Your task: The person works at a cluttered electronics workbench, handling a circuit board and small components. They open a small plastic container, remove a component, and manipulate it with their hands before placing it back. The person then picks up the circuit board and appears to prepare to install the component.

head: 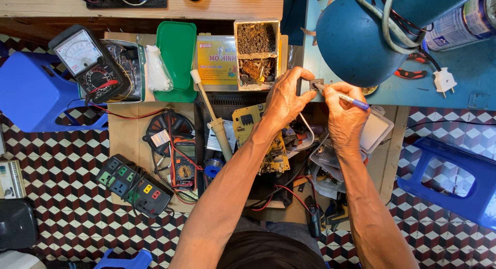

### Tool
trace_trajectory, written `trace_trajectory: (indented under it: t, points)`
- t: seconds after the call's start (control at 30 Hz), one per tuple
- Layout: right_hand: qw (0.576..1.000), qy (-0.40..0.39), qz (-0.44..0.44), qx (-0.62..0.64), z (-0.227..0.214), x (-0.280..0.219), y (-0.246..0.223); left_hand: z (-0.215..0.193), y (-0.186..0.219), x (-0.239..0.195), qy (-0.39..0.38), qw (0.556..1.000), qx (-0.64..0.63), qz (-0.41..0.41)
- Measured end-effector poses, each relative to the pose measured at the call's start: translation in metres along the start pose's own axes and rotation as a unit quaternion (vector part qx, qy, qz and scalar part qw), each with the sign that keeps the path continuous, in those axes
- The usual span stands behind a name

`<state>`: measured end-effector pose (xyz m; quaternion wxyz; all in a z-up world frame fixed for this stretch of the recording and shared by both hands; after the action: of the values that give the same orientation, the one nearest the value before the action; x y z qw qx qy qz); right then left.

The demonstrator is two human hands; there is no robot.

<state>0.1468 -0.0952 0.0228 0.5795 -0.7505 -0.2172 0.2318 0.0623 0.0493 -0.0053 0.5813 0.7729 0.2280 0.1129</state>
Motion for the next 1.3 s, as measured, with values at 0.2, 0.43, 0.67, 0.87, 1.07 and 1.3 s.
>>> trace_trajectory:
  t: [0.2, 0.43, 0.67, 0.87, 1.07, 1.3]
  points:
    - [1.0, -0.008, 0.013, 0.009, 0.0009, 0.0015, 0.0012, 0.0013, 0.0002, 0.0012, -0.001, 1.0, 0.0, 0.008]
    - [1.0, -0.004, 0.017, -0.002, 0.0005, 0.0006, -0.0022, -0.0016, 0.0024, -0.0011, -0.002, 1.0, 0.001, 0.003]
    - [1.0, -0.005, 0.012, 0.008, 0.0005, 0.0029, 0.001, -0.0019, 0.0038, -0.0005, 0.001, 1.0, -0.001, 0.013]
    - [0.999, -0.016, 0.006, 0.034, 0.0004, 0.0029, 0.003, -0.0011, 0.0029, -0.0018, 0.002, 1.0, -0.003, 0.006]
    - [1.0, -0.013, 0.004, 0.02, -0.0018, 0.0028, 0.0036, -0.0016, 0.0037, -0.0014, 0.0, 1.0, -0.002, 0.01]
    - [0.999, -0.015, 0.002, 0.033, -0.0034, 0.0011, 0.0042, -0.0013, 0.0042, -0.0006, 0.006, 1.0, 0.003, 0.024]
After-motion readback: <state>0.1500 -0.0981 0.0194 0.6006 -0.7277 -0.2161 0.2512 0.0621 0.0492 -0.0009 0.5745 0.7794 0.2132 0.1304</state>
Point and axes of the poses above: each hand's wrist, its own x-axis towards the middle knuckle, its own z-axis out of the palm, y = z × x, the point moved 8 cm from there along x, towards the middle knuckle, and after that the axes turned 10 degrees about -y, right-handed, at the moved point
